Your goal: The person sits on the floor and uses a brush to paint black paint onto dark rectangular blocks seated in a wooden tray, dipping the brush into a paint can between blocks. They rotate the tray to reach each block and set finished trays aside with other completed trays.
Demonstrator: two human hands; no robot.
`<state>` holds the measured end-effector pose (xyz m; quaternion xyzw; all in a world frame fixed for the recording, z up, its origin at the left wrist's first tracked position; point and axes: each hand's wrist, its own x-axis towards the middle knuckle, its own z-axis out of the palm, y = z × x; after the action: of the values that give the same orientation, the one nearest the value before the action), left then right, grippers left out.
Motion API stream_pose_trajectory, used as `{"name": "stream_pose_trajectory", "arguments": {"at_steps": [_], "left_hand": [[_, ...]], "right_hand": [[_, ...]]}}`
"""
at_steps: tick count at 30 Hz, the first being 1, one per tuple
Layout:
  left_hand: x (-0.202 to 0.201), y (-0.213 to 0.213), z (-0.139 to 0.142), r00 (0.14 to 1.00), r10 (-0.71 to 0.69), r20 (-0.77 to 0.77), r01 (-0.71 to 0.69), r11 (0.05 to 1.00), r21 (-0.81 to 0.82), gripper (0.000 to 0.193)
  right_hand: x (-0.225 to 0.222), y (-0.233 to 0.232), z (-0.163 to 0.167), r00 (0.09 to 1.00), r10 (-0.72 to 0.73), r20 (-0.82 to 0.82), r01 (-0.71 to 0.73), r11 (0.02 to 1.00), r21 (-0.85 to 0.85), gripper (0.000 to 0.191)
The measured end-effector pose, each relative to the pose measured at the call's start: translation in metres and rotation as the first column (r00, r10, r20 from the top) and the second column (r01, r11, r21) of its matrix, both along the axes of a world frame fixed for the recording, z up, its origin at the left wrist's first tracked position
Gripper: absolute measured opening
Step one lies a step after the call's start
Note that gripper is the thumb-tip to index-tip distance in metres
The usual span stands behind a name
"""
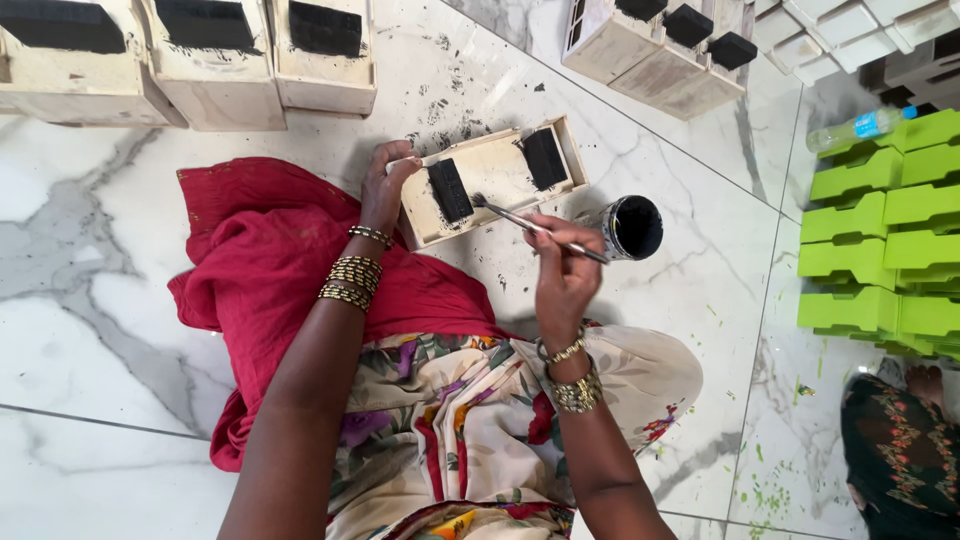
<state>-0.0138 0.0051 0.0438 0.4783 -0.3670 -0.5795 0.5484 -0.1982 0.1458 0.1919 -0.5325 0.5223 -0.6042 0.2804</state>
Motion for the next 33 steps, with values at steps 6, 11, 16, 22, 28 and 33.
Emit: {"name": "stream_pose_trajectory", "arguments": {"at_steps": [6, 11, 16, 22, 28, 33], "left_hand": [[-0.001, -0.003, -0.002, 0.999, 0.031, -0.03, -0.033, 0.997, -0.07, 0.049], [-0.002, -0.004, -0.006, 0.998, 0.003, -0.067, -0.006, 0.999, -0.037, 0.071], [0.008, -0.009, -0.001, 0.899, -0.046, -0.435, 0.119, 0.983, 0.141, 0.096], [0.009, -0.011, -0.004, 0.878, -0.026, -0.477, 0.122, 0.978, 0.171, 0.104], [0.005, -0.011, -0.008, 0.88, -0.02, -0.475, 0.117, 0.977, 0.176, 0.104], [0.008, -0.011, -0.009, 0.876, -0.043, -0.481, 0.133, 0.979, 0.156, 0.101]], "right_hand": [[0.008, 0.004, 0.006, 0.996, -0.004, -0.095, 0.005, 1.0, 0.009, 0.017], [0.035, -0.007, -0.003, 0.927, 0.106, -0.359, -0.167, 0.975, -0.145, 0.019], [0.066, -0.033, -0.025, 0.591, 0.086, -0.802, -0.278, 0.955, -0.103, 0.033], [0.07, 0.004, -0.019, 0.518, 0.073, -0.852, -0.258, 0.963, -0.075, 0.036], [0.071, -0.008, -0.024, 0.503, 0.124, -0.855, -0.359, 0.93, -0.076, 0.036], [0.06, -0.014, -0.027, 0.493, 0.234, -0.838, -0.31, 0.947, 0.082, 0.04]]}}
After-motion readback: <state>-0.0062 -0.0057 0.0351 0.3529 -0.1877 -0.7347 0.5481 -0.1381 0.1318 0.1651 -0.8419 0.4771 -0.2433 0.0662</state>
